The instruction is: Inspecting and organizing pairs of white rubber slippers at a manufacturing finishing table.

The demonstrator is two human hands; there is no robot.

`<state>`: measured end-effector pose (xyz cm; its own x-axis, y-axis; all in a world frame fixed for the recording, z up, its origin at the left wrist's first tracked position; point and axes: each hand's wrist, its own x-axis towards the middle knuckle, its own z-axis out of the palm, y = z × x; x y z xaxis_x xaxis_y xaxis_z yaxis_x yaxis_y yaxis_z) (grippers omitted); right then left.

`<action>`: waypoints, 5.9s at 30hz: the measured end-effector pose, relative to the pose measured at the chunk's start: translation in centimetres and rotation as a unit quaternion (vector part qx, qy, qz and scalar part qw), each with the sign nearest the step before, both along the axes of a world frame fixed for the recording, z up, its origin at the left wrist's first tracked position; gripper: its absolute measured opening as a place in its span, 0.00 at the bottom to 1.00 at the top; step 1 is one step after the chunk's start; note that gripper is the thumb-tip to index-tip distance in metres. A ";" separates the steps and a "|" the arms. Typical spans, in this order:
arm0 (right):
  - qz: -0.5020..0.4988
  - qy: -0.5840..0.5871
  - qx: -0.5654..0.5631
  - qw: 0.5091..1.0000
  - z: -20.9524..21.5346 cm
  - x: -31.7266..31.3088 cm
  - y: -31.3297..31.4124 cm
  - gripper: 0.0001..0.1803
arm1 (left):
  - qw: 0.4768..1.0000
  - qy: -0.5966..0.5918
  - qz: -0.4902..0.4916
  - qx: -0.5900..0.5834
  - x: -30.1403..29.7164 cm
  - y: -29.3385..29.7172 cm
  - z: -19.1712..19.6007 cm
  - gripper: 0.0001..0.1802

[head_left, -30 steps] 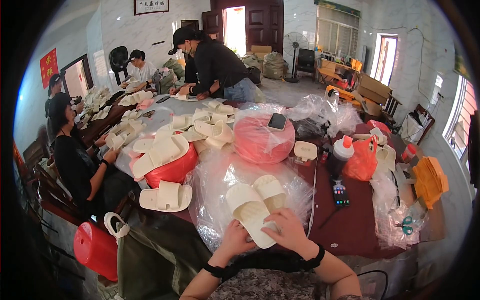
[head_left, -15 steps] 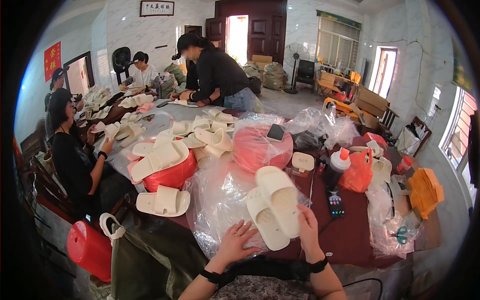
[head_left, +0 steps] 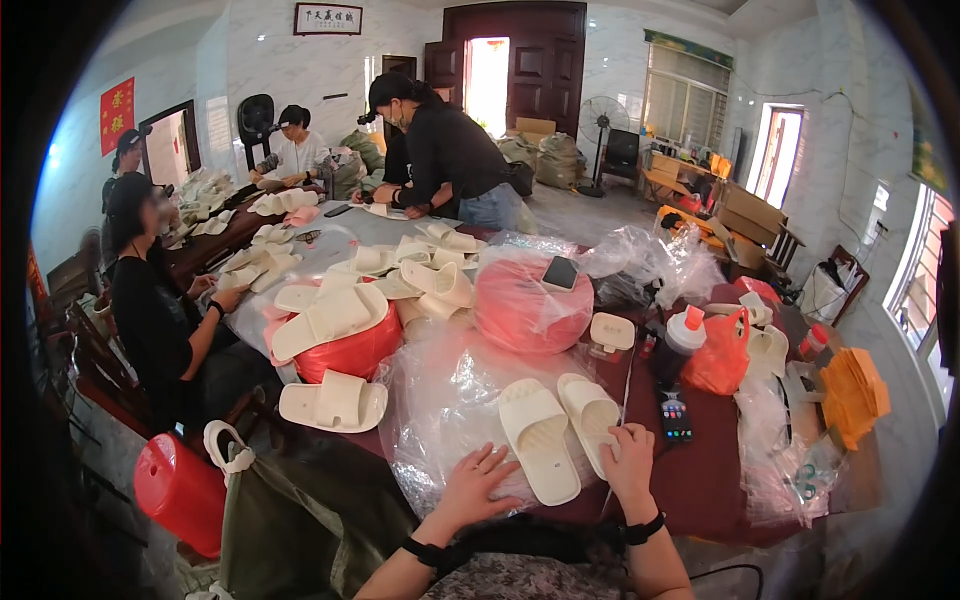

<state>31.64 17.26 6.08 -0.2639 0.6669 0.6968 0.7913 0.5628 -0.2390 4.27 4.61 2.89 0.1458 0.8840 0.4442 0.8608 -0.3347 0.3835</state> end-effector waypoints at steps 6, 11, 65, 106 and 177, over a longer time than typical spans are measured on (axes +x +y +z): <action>0.099 -0.044 -0.168 0.980 0.1 -3.6 2.0 0.30 | 1.000 -0.006 -0.001 -0.013 0.2 0.0 -0.2 0.37; 0.088 -0.123 -0.206 0.967 -1.6 -5.7 5.6 0.30 | 1.000 -0.001 0.003 0.001 0.0 0.0 -0.2 0.37; 0.096 0.320 -0.255 0.907 -0.7 2.6 -5.7 0.12 | 0.785 -0.585 0.183 0.090 -30.1 1.5 14.0 0.18; 0.171 0.356 -0.263 0.880 1.5 1.7 -7.9 0.10 | 0.989 0.101 -0.061 -0.086 -3.3 2.7 3.8 0.30; 0.219 0.064 -0.184 0.956 -2.7 -5.8 -7.9 0.12 | 0.985 -0.040 -0.164 -0.016 6.7 -1.1 8.8 0.26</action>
<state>25.88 9.35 3.37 -0.5016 0.7183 0.4821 0.4502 0.6926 -0.5635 10.98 3.52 11.65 0.3920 0.8083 0.4393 0.6739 -0.5773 0.4610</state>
